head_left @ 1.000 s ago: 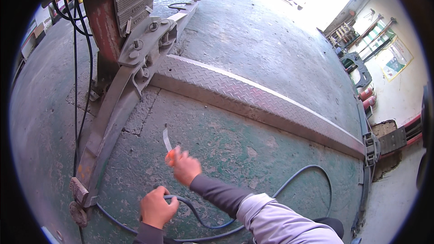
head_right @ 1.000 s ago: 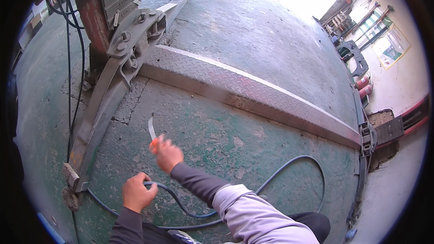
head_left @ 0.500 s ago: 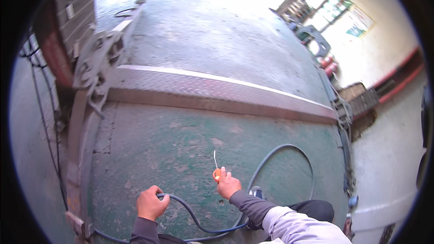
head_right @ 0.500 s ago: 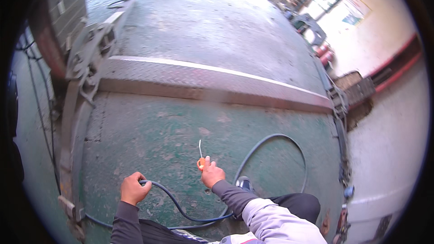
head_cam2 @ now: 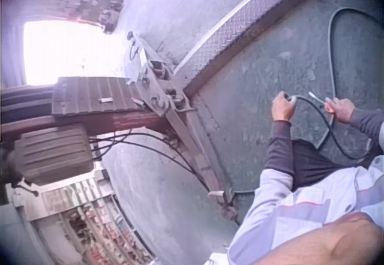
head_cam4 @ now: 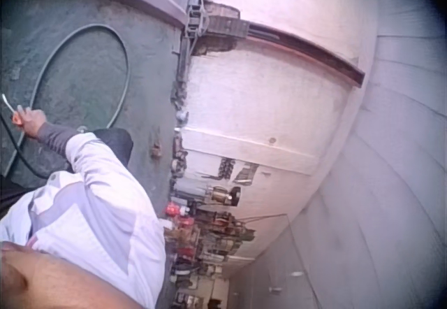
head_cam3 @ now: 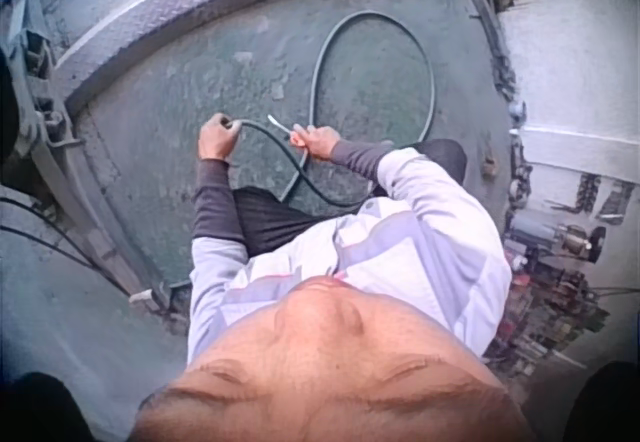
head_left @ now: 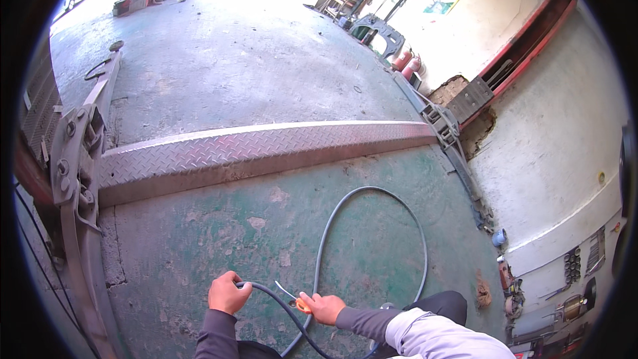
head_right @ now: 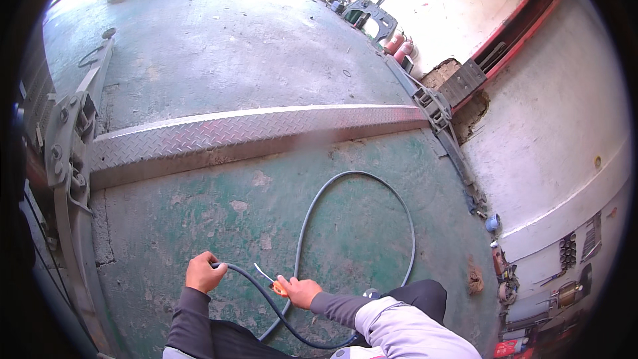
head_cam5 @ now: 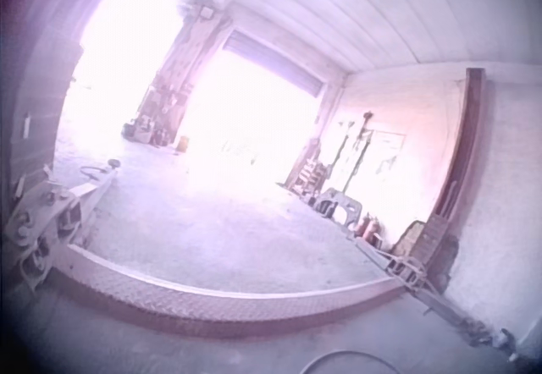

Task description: The person uses an air nozzle connected to a hose to blow dust and debris off a metal ramp and the surrounding workshop floor. They move around the area, directing the airflow at various spots including the ramp surface, floor, and equipment base.

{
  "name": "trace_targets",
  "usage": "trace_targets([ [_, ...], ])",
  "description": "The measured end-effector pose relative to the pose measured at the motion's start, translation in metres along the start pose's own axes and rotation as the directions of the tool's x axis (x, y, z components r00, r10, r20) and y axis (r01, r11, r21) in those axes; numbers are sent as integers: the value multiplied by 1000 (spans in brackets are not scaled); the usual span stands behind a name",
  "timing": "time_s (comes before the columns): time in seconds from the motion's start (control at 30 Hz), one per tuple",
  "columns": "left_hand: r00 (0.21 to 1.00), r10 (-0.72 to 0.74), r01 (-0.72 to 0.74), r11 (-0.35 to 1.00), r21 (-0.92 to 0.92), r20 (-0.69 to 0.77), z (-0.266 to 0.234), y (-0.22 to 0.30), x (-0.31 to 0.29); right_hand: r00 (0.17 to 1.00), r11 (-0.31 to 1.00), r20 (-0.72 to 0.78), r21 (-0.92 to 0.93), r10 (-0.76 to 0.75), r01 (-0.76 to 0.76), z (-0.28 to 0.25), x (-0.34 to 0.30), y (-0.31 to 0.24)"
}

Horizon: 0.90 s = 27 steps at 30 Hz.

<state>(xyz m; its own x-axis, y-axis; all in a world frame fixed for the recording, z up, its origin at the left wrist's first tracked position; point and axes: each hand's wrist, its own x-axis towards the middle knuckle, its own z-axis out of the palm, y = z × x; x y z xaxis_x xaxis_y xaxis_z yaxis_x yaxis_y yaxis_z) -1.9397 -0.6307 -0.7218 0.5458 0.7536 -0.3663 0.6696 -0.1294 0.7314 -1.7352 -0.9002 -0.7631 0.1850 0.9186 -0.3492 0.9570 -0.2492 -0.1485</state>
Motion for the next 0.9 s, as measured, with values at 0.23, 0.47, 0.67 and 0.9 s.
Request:
trace_targets([
  [0.23, 995, 21, -14, 998, 67, -95, 7, 12, -9, 864, 854, -96, 236, 495, -463, 35, 3, 102],
  [0.47, 990, 110, -106, 993, 53, -86, 29, 59, -23, 753, 572, 43, 622, 657, -535, 49, -35, 267],
  [0.67, 969, 158, -141, 985, 102, -191, 46, 108, -37, 476, -396, 485, 874, 734, -280, 69, -116, 392],
  [0.9, 907, 220, -188, 975, 121, -360, 52, 167, -65, 387, -499, 375, 814, 843, 298, 48, -91, 536],
])
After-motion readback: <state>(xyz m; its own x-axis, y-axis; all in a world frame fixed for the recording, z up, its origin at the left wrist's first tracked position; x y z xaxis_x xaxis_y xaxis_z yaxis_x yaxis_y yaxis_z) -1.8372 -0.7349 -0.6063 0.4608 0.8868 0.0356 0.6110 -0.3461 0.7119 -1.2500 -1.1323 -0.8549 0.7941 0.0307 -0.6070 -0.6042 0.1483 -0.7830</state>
